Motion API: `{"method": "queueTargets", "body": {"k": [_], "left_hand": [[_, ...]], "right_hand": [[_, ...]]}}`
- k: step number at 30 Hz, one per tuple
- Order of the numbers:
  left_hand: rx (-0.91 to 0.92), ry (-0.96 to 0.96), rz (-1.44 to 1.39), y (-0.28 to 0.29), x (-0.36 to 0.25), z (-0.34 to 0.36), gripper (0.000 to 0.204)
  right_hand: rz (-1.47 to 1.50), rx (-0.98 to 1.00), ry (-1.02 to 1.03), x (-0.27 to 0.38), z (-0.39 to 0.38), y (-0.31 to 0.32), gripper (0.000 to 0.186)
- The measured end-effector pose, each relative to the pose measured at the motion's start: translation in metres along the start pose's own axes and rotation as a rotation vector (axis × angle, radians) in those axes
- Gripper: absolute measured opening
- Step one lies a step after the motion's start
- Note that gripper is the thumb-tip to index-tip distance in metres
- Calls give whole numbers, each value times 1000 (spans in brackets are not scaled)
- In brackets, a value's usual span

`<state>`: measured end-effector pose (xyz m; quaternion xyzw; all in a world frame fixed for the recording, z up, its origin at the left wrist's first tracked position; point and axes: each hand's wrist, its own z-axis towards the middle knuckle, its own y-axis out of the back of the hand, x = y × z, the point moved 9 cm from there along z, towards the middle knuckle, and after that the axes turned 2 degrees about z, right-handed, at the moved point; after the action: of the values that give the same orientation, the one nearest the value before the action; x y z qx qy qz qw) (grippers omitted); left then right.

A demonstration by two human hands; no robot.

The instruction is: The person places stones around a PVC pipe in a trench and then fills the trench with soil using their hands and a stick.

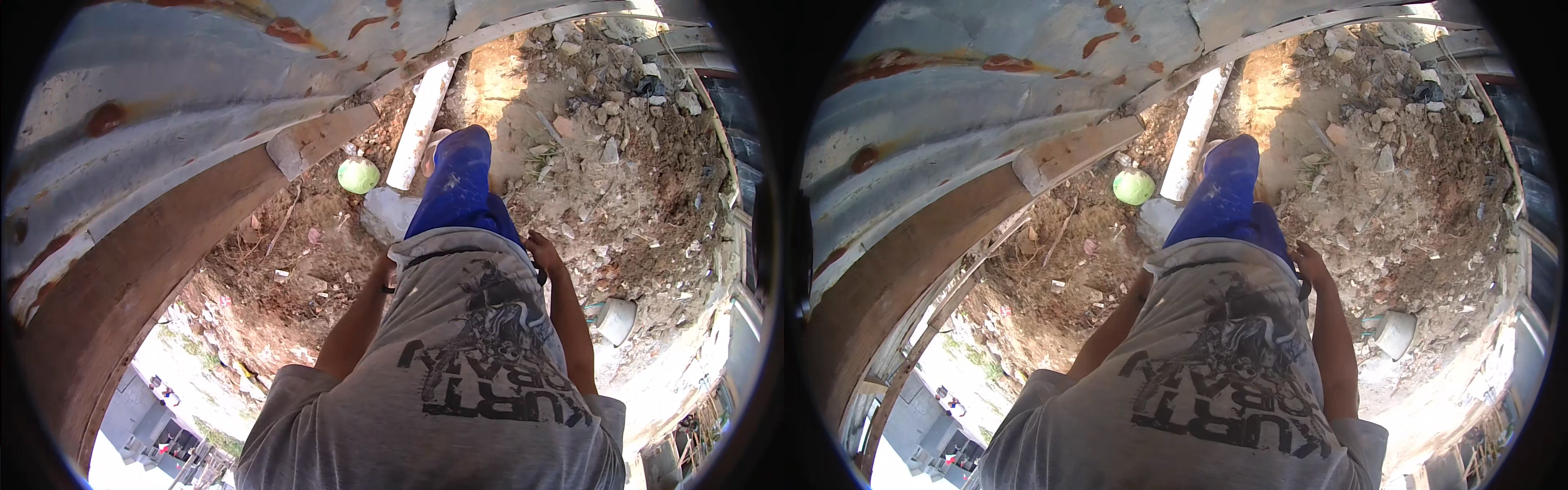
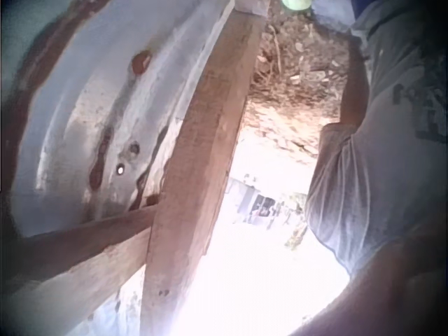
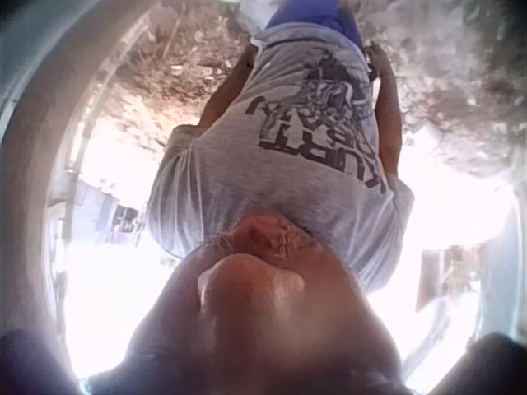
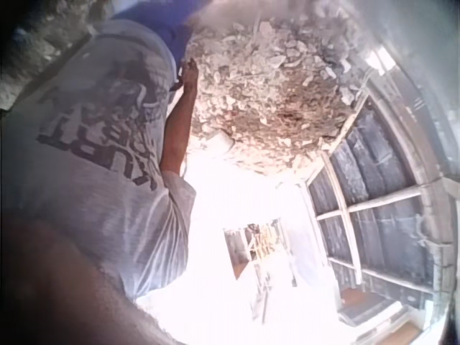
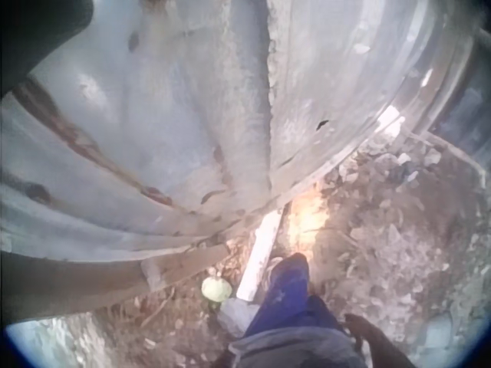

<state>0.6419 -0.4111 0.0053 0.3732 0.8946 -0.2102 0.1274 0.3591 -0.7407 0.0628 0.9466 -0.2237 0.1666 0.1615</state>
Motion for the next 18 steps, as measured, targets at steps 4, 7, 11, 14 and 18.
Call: {"method": "queueTargets", "body": {"k": [4, 7, 11, 14, 18], "left_hand": [[-24, -5, 2, 12, -1, -5, 44], [63, -43, 7, -28, -32, 14, 45], [80, -79, 37, -36, -63, 23, 45], [35, -81, 61, -20, -80, 20, 45], [-20, -110, 137, -16, -121, 19, 46]], "right_hand": [[-60, 122, 15, 5, -8, -32, 68], [191, 233, -2, -50, 7, -18, 60], [364, 429, 50, -57, 2, -42, 59], [352, 427, 87, -21, -17, -62, 63], [287, 374, 33, 16, -36, -64, 63]]}}
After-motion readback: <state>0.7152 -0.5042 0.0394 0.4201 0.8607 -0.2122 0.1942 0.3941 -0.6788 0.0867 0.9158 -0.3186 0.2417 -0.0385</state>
